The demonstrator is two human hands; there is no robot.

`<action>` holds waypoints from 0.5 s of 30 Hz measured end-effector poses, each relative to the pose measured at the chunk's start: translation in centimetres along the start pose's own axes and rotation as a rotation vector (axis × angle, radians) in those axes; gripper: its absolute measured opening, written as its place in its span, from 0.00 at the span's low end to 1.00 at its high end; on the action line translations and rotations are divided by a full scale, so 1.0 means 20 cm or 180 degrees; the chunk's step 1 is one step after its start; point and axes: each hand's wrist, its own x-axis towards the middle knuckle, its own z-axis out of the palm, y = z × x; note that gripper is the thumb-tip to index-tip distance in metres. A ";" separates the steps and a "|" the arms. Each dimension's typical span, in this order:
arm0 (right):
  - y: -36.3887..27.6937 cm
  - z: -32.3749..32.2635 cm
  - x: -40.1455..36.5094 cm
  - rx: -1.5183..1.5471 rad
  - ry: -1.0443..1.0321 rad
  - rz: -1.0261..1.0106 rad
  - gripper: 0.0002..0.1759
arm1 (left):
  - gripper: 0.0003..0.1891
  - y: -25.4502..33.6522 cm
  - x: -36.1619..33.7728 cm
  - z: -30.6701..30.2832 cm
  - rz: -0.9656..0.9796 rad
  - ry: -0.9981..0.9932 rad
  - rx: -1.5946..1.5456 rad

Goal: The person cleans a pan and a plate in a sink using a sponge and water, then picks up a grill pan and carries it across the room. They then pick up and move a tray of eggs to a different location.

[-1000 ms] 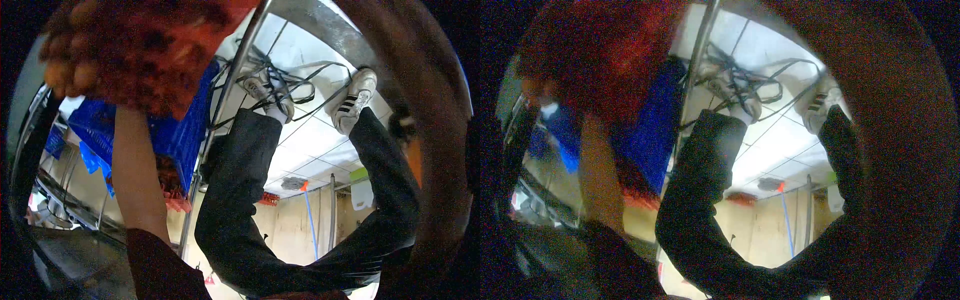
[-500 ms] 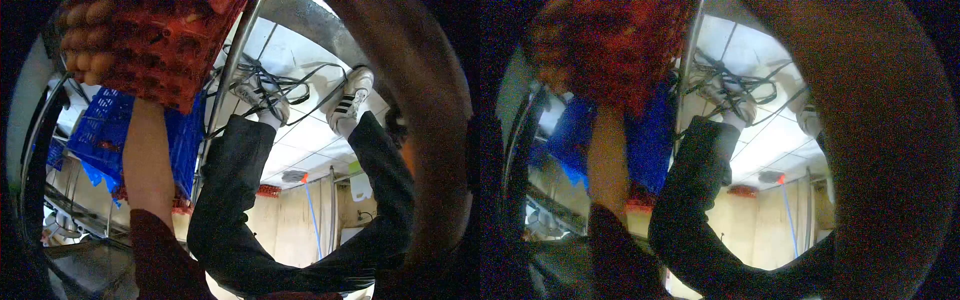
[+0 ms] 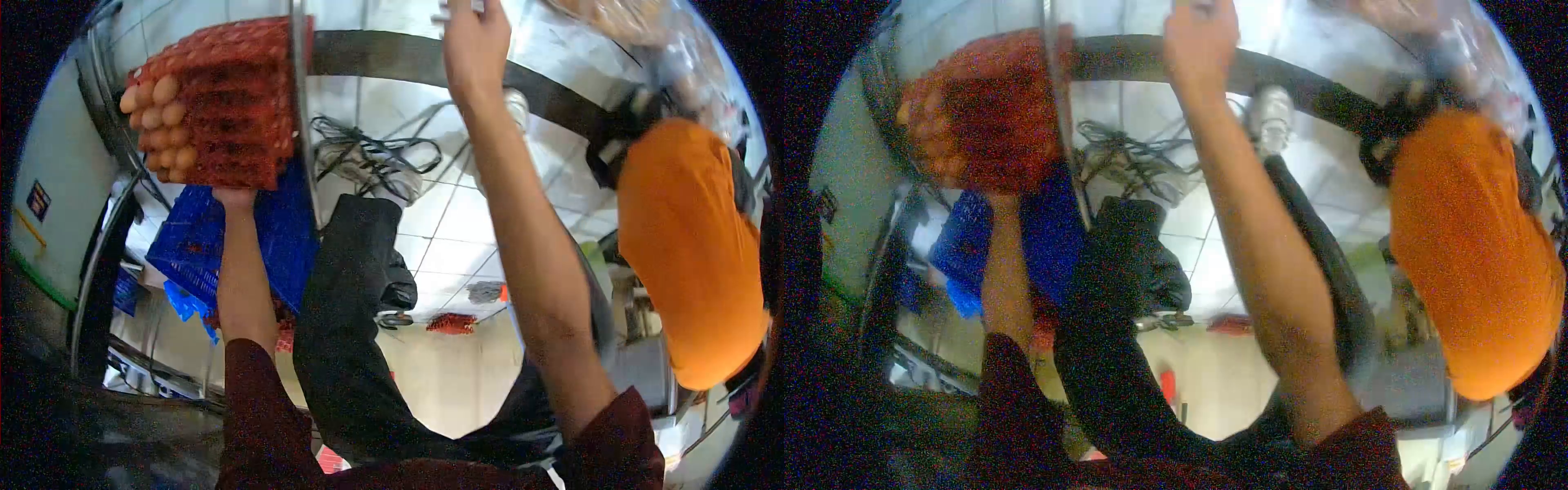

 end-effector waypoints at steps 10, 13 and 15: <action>-0.52 -1.28 -1.12 -0.1080 0.0139 0.1269 0.13 | 0.23 -0.99 -0.61 0.96 0.0350 0.3159 0.2375; -0.70 -1.63 -1.50 -0.0936 -0.0006 0.0718 0.12 | 0.14 -1.39 -0.87 1.44 0.0077 0.1537 0.4040; -0.83 -1.90 -1.77 -0.0226 0.0173 0.0990 0.10 | 0.16 -1.62 -1.09 1.93 -0.0680 0.0400 0.4603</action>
